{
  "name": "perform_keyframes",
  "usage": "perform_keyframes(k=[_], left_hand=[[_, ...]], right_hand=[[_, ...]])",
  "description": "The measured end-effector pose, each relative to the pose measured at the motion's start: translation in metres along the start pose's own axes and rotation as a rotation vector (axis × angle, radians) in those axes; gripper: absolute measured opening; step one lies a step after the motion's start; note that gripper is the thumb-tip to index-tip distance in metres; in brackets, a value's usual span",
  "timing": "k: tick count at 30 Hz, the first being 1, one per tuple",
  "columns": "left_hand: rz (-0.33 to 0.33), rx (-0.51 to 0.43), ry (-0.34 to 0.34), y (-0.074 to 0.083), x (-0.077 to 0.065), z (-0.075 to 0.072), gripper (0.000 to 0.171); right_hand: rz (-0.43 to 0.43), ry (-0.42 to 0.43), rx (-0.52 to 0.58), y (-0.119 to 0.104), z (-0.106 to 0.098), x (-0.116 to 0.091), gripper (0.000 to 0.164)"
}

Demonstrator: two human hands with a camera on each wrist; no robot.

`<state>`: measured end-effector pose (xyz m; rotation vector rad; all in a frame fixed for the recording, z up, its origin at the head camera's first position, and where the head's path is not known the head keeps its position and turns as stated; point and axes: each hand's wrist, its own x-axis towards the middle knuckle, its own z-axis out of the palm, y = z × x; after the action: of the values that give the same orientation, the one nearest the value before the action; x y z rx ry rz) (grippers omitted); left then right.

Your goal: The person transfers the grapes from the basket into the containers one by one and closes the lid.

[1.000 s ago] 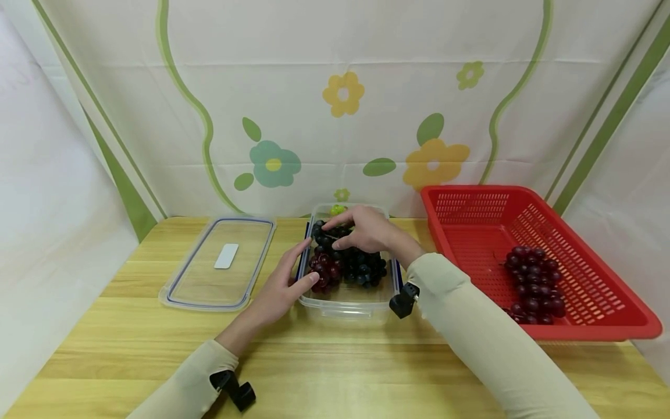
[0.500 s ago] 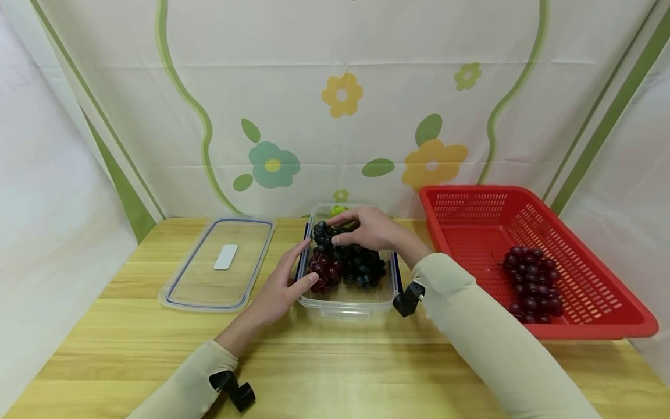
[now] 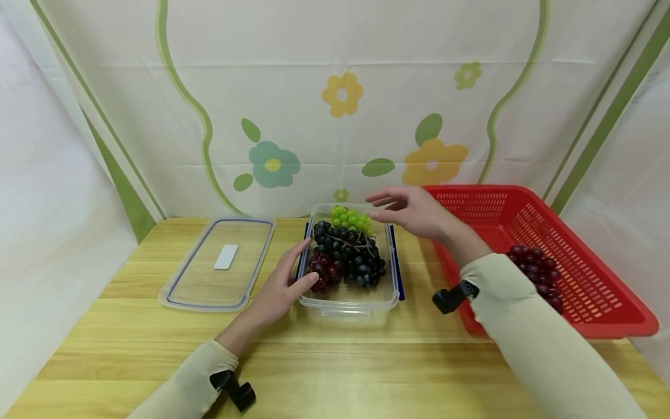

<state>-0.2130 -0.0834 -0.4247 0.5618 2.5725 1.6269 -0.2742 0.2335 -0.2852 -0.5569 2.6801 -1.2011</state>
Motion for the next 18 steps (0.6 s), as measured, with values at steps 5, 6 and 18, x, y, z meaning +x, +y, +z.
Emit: perform_keyframes(k=[5,6,18], left_hand=[[0.0,0.011,-0.003,-0.001,0.0,0.0,0.078],[-0.005,0.012,-0.005,-0.001,0.0,0.0,0.078],[-0.006,0.001,-0.002,-0.001,0.0,0.0,0.078]], right_hand=[[0.085,0.053,-0.056,0.018,-0.032,-0.025,0.051],[0.106,0.063,-0.073,0.023,-0.039,-0.031,0.053],[0.227,0.13,-0.247,0.084,-0.094,-0.098,0.058]])
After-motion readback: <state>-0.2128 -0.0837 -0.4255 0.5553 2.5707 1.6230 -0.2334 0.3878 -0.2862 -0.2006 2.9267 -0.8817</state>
